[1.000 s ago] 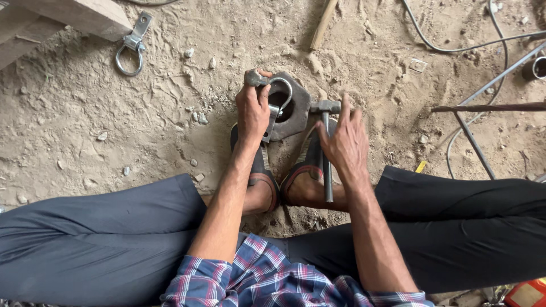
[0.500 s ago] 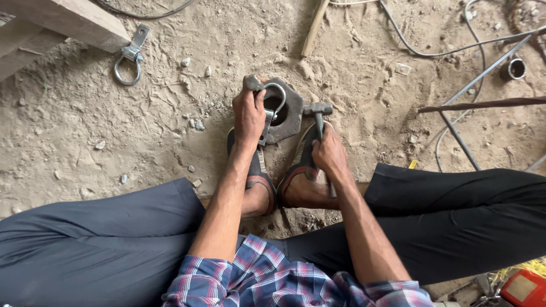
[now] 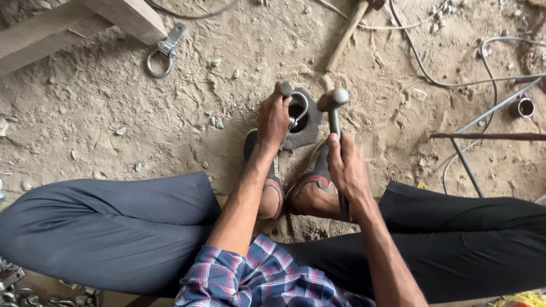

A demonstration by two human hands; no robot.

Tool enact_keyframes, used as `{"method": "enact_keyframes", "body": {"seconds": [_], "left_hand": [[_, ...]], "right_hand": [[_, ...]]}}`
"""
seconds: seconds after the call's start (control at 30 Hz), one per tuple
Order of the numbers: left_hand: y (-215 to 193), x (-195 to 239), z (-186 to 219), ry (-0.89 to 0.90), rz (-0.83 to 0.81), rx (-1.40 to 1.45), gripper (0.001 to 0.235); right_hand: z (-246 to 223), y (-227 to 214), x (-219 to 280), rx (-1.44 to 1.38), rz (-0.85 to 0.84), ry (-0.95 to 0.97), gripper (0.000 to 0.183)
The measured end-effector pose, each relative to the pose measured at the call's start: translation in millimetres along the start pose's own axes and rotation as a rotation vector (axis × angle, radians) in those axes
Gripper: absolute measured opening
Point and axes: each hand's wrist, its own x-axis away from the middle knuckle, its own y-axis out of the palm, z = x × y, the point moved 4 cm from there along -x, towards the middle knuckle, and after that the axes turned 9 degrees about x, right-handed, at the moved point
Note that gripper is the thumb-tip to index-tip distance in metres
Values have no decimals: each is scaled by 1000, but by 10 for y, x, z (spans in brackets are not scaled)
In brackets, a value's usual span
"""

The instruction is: The person assembles metal shackles by placing shackle bodies onto a die and using a hammer to strike a pin or bolt into position. They repeat the process for several shackles while sitting on the ground.

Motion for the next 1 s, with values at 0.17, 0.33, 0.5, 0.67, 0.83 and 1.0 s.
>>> {"method": "enact_keyframes", "body": {"seconds": [0.17, 0.33, 0.5, 0.67, 0.83, 1.0], "left_hand": [[-55, -22, 146, 24, -1, 4, 28], [-96, -32, 211, 25, 0, 38, 28], [-164, 17, 246, 71, 63, -13, 27], [-50, 52, 116, 10, 35, 36, 32], [-62, 79, -24, 10, 132, 266, 17], [-160, 129, -38, -43, 150, 520, 20]], "right_hand": [[-576, -191, 69, 266, 284, -499, 35], [-732, -53, 9, 223, 234, -478, 29], [-557, 328, -169, 96, 30, -196, 32], [-202, 194, 33, -146, -11, -44, 36], [35, 2, 143, -342, -6, -8, 39], [240, 0, 267, -503, 28, 153, 40]]}}
